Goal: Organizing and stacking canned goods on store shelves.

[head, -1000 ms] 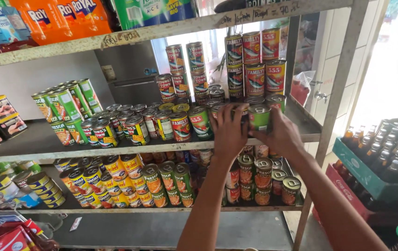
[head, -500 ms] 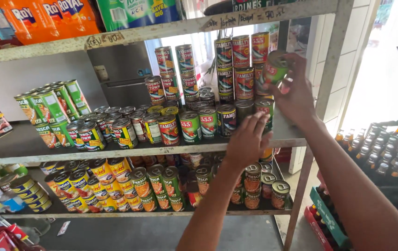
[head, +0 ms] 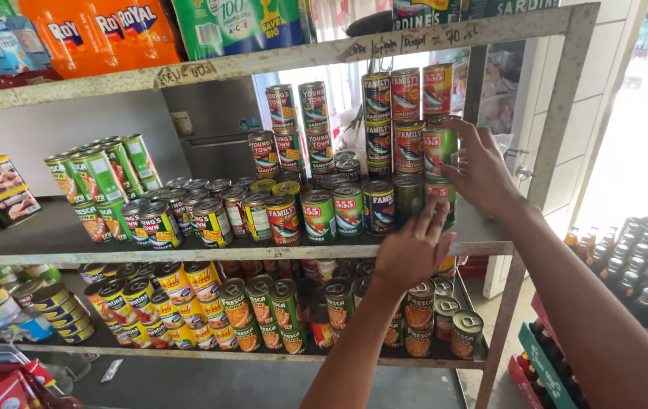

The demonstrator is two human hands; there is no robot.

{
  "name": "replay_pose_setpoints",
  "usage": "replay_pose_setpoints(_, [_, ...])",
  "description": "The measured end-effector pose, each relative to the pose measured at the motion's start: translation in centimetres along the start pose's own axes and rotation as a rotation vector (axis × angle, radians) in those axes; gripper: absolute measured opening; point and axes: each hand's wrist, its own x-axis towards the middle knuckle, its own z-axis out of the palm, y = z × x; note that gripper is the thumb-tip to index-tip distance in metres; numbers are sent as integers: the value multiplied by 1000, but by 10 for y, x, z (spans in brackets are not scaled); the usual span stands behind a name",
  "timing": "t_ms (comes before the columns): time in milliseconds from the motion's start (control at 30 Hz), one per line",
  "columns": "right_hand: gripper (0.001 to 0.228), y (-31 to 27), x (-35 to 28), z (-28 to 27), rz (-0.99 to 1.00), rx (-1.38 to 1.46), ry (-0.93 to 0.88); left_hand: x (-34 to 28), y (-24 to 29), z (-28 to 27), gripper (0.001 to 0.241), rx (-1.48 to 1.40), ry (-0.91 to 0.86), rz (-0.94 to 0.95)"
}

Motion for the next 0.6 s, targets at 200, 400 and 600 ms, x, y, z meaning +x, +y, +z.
replay_pose_setpoints(200, [72, 3, 0, 5, 2, 113, 8, 2, 1, -1, 51, -4, -90, -32])
replay_pose_setpoints(400, [78, 2, -17, 8, -203, -73, 148, 1, 2, -8, 50, -17, -77, -40])
replay_pose_setpoints(600, [54, -29, -27, 9, -354, -170, 263, -4, -5, -16, 36, -169, -24, -1])
